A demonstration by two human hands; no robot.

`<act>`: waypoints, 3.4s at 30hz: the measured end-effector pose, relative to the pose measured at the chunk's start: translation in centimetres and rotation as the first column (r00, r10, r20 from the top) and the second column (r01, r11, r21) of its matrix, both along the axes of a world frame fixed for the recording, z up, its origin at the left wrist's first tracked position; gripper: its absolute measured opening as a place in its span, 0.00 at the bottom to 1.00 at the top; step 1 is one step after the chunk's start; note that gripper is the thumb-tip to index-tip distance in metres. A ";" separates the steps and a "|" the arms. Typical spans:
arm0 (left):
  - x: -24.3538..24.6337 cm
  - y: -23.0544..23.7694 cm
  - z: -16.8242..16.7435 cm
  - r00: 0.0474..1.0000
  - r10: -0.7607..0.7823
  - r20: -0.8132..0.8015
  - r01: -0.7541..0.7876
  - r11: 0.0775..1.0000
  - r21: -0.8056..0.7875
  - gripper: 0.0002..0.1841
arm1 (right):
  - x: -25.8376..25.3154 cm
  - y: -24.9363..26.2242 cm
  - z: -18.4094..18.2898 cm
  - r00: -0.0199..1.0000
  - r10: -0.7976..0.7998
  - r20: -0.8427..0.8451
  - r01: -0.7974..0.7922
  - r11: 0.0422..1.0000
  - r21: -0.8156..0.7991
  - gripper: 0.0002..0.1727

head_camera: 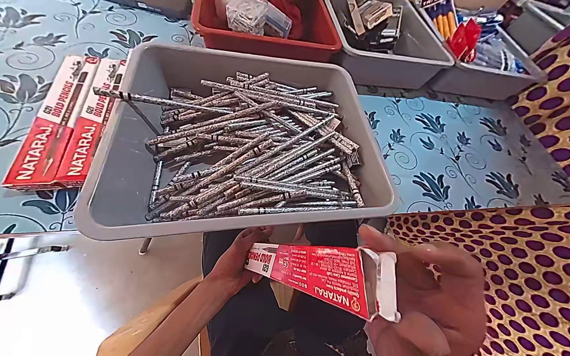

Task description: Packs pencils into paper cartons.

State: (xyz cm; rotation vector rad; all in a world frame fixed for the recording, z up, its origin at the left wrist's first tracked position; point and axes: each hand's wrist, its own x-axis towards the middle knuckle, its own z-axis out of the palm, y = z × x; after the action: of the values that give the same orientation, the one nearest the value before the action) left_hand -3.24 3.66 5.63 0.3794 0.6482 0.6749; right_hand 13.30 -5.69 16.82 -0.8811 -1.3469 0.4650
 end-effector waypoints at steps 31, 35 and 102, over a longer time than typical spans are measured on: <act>-0.2 -0.5 0.4 0.950 0.312 0.016 -0.307 0.924 0.227 0.21 | -1.5 -1.0 0.4 0.955 -0.264 -0.134 0.262 0.964 -0.031 0.07; -0.3 -0.4 0.5 0.950 0.312 0.031 -0.310 0.920 0.240 0.22 | -1.2 -1.2 0.2 0.951 -0.296 -0.088 0.296 0.955 -0.010 0.06; 0.2 -1.1 -0.6 0.991 0.004 0.137 -0.011 0.999 0.052 0.16 | 0.1 0.0 -1.1 0.966 0.069 0.249 -0.116 0.977 0.179 0.17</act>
State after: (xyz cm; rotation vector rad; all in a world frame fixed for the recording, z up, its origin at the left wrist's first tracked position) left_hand -3.06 2.61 5.04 0.3761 0.5029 0.7200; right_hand 13.43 -5.68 15.67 -0.7332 -1.6330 0.2989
